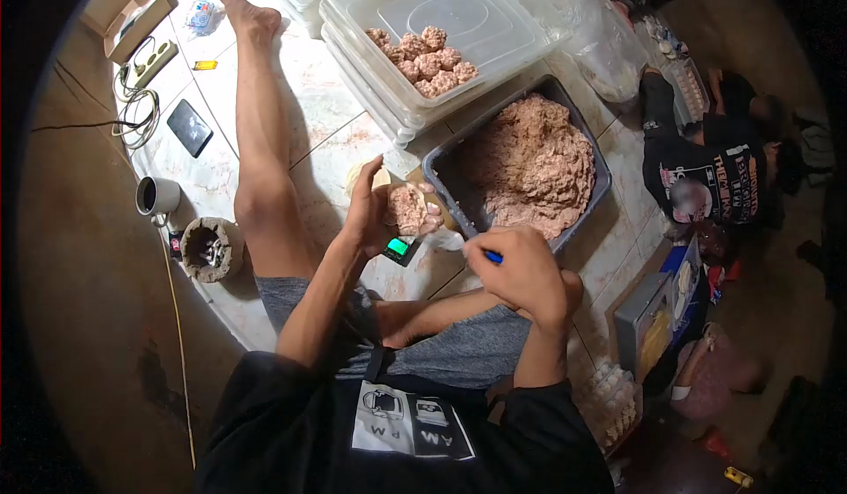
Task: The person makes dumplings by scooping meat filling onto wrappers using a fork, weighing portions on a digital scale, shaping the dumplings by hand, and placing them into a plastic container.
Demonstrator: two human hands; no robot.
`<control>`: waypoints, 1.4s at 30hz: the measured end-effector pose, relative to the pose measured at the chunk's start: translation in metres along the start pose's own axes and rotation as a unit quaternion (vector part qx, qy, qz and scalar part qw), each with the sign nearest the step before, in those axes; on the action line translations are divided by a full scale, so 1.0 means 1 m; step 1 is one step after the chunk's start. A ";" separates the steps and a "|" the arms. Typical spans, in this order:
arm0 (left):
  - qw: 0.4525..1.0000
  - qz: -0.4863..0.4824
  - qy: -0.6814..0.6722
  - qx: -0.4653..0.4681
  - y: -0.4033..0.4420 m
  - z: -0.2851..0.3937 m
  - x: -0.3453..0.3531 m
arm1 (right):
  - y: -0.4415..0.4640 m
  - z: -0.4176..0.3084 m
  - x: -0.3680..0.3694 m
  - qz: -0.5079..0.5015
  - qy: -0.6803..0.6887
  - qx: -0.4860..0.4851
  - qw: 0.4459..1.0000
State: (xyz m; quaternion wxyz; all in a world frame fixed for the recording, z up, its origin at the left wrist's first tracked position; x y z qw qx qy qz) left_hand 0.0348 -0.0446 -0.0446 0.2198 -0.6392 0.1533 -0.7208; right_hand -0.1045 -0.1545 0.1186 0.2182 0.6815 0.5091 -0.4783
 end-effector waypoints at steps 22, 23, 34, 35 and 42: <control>0.994 0.023 0.051 -0.094 -0.011 -0.014 0.007 | 0.001 0.000 -0.003 0.049 0.016 -0.060 0.997; 0.993 0.023 0.058 -0.095 -0.012 -0.014 0.008 | 0.003 0.002 0.000 0.037 0.005 -0.055 0.998; 0.983 -0.036 0.094 -0.151 -0.003 -0.033 0.002 | 0.011 0.021 0.014 -0.045 -0.034 -0.039 0.998; 0.983 -0.042 0.098 -0.152 -0.001 -0.033 0.001 | 0.006 0.023 0.009 -0.022 -0.032 -0.018 0.999; 0.987 -0.017 0.087 -0.134 -0.002 -0.032 0.000 | 0.005 0.028 0.009 -0.023 -0.079 0.018 0.996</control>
Point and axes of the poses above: each hand's wrist, its own y-axis towards the middle knuckle, its own x-axis out of the palm, z = x × y, the point moved 6 cm from there along y, towards the middle knuckle, and after that the axes turned 9 degrees about -y, right-handed, at the moved point
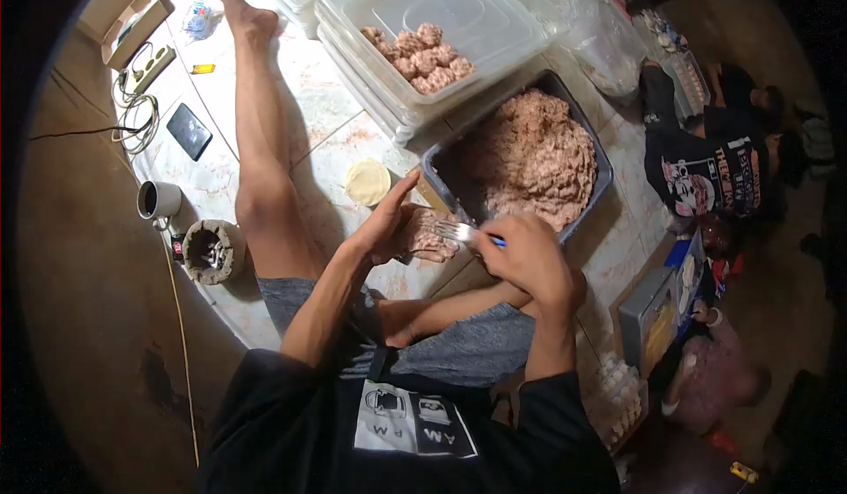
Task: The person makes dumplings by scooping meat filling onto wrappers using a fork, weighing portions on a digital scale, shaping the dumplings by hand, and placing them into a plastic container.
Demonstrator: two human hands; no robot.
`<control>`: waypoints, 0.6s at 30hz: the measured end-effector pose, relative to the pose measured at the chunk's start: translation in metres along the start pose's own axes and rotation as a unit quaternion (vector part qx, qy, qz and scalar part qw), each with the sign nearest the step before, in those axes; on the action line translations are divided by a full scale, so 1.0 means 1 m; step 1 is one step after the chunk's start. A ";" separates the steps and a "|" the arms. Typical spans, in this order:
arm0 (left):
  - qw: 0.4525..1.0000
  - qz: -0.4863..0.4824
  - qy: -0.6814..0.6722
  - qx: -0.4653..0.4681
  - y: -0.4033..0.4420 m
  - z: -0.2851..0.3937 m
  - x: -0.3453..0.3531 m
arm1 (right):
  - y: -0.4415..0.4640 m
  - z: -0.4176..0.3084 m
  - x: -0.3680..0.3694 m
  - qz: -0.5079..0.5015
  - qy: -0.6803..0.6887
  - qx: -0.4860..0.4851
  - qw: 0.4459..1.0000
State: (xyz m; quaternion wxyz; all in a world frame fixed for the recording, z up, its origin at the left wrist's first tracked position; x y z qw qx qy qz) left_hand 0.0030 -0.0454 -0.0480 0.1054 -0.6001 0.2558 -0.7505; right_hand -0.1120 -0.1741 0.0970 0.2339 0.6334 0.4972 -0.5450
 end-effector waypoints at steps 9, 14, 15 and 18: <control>0.987 -0.095 0.113 0.070 -0.025 0.007 0.041 | 0.009 -0.005 0.041 0.026 0.185 0.116 0.976; 0.950 -0.179 0.199 0.162 -0.028 0.019 0.020 | -0.003 -0.015 0.010 0.072 0.400 0.066 0.911; 0.918 -0.098 0.285 0.258 -0.019 0.019 0.016 | 0.006 -0.011 0.008 0.079 0.354 0.076 0.929; 0.866 -0.007 0.346 0.360 -0.001 0.020 0.000 | 0.022 0.005 0.015 0.181 0.186 0.106 0.960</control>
Point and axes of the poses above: each hand's wrist, its own y-axis towards the middle knuckle, its own x-axis out of the palm, z = x × y, the point moved 6 cm from there along y, towards the middle knuckle, and after that the axes turned 9 degrees about -y, right-handed, at the moved point
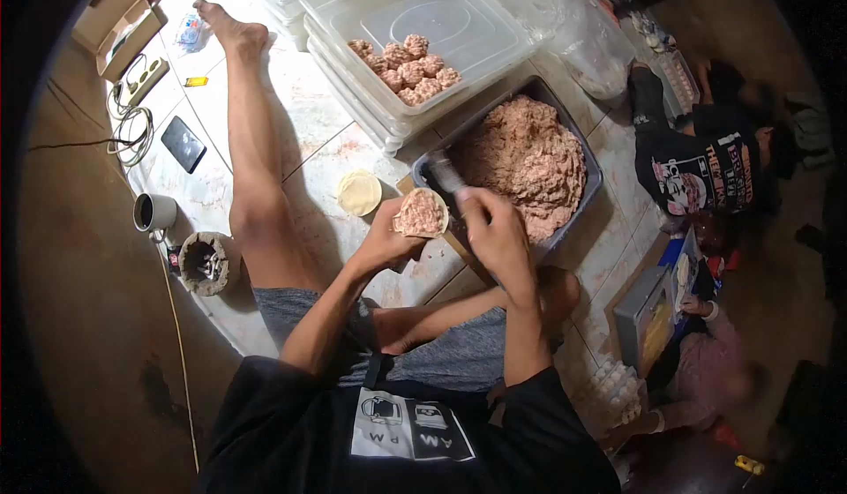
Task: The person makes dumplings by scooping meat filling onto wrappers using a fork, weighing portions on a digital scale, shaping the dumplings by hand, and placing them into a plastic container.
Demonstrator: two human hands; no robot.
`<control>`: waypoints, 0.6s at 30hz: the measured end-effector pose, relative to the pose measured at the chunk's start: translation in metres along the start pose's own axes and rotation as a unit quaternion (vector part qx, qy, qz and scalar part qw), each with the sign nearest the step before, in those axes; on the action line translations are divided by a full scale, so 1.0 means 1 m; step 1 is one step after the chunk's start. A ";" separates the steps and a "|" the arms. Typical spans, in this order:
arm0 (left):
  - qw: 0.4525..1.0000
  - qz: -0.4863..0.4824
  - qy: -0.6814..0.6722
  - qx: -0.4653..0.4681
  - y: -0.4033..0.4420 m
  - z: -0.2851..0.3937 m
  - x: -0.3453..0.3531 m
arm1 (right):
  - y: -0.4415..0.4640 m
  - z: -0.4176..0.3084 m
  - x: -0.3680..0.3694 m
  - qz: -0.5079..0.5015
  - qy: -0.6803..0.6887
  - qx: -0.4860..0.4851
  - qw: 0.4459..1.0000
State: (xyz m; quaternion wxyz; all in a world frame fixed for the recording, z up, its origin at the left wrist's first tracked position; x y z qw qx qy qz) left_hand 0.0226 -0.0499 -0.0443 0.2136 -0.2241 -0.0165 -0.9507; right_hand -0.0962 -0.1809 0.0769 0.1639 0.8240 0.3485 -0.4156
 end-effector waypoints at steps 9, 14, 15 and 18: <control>0.990 0.084 0.048 0.106 -0.002 0.018 -0.011 | 0.066 0.052 0.053 0.020 -0.250 0.008 0.968; 0.992 0.118 -0.007 -0.036 -0.005 0.011 -0.041 | 0.008 -0.013 -0.020 0.008 -0.128 0.016 0.992; 0.994 0.113 0.006 0.012 -0.003 0.018 -0.036 | -0.004 -0.026 -0.033 -0.028 -0.102 0.019 0.994; 0.989 0.077 0.038 0.117 -0.002 0.035 -0.016 | -0.027 -0.060 -0.046 -0.050 -0.036 -0.067 0.996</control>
Point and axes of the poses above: each hand's wrist, its own y-axis towards the middle knuckle, its own x-axis out of the palm, z = x × y, the point moved 6 cm from there along y, towards the middle knuckle, and after that the axes turned 9 degrees about -y, right-handed, at the moved point
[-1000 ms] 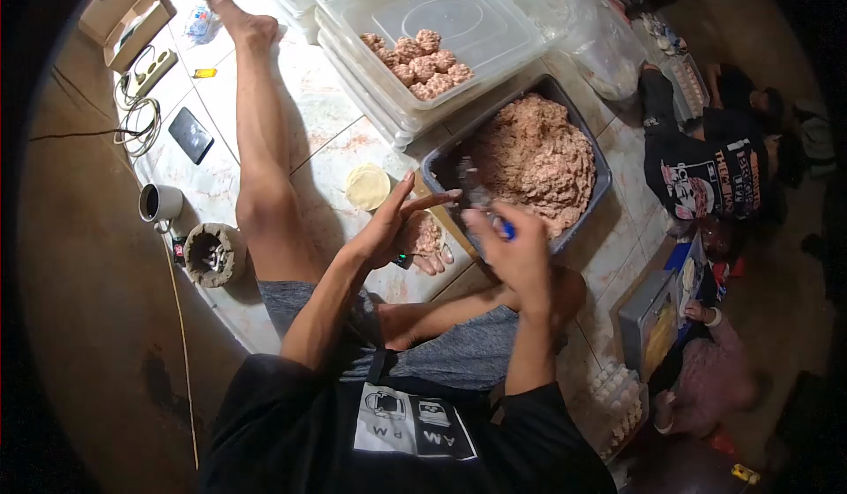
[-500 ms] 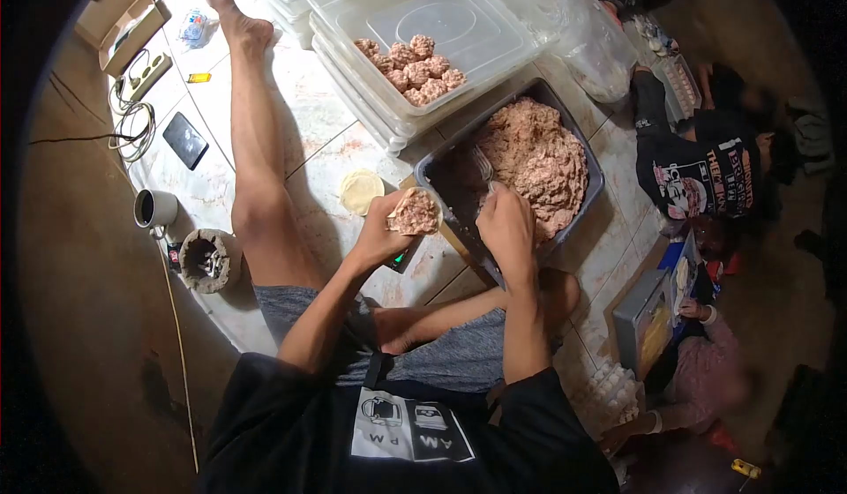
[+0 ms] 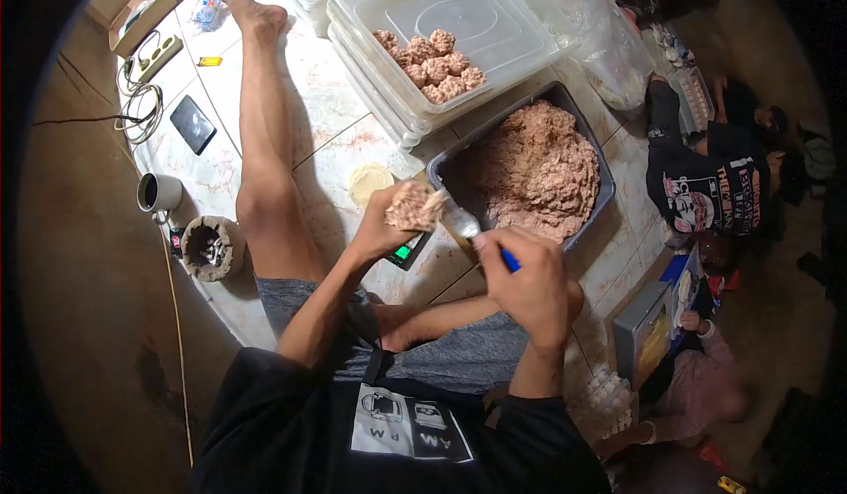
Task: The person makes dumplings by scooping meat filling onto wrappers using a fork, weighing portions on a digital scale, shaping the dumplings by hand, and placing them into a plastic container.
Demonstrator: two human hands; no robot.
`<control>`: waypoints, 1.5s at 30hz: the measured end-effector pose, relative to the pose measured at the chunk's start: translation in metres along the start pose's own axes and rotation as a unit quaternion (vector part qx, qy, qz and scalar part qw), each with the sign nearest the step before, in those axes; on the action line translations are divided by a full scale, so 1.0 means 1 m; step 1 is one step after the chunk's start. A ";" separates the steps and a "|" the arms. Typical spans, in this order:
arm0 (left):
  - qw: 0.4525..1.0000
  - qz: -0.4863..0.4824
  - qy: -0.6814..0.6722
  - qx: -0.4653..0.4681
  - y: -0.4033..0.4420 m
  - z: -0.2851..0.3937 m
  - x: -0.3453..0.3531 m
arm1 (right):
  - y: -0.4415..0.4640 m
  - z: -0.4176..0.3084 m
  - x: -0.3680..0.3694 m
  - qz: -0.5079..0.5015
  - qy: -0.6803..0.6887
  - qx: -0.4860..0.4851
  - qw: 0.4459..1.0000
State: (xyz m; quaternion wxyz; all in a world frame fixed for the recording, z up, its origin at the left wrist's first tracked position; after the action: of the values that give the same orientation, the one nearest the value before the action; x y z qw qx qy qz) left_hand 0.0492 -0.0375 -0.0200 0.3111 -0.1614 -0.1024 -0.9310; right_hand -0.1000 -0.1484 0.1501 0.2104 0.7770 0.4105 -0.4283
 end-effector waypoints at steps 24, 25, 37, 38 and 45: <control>0.994 -0.050 0.074 -0.058 -0.011 0.015 0.023 | -0.037 0.049 0.096 0.071 0.122 -0.012 0.990; 0.990 -0.058 0.112 -0.059 -0.010 0.017 0.025 | -0.033 0.040 0.088 0.077 0.004 -0.064 0.995; 1.000 0.008 0.021 -0.016 -0.015 0.020 0.032 | -0.036 0.017 0.054 0.123 -0.028 -0.088 0.988; 1.000 0.027 -0.004 -0.015 -0.013 0.024 0.030 | -0.037 0.020 0.053 0.121 -0.050 -0.085 0.988; 0.995 -0.002 -0.102 -0.005 -0.009 0.019 0.025 | -0.036 0.025 0.042 0.124 -0.051 -0.075 0.988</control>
State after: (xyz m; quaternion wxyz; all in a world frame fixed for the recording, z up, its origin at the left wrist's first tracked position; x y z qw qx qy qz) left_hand 0.0292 -0.0380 0.0061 0.2967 -0.2571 -0.1291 -0.9106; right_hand -0.1295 -0.1249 0.1022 0.3402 0.7814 0.3302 -0.4058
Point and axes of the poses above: each hand's wrist, its own y-axis towards the middle knuckle, its own x-axis out of the palm, z = x × y, the point moved 6 cm from there along y, towards the middle knuckle, and after that the axes turned 9 degrees about -y, right-handed, at the moved point
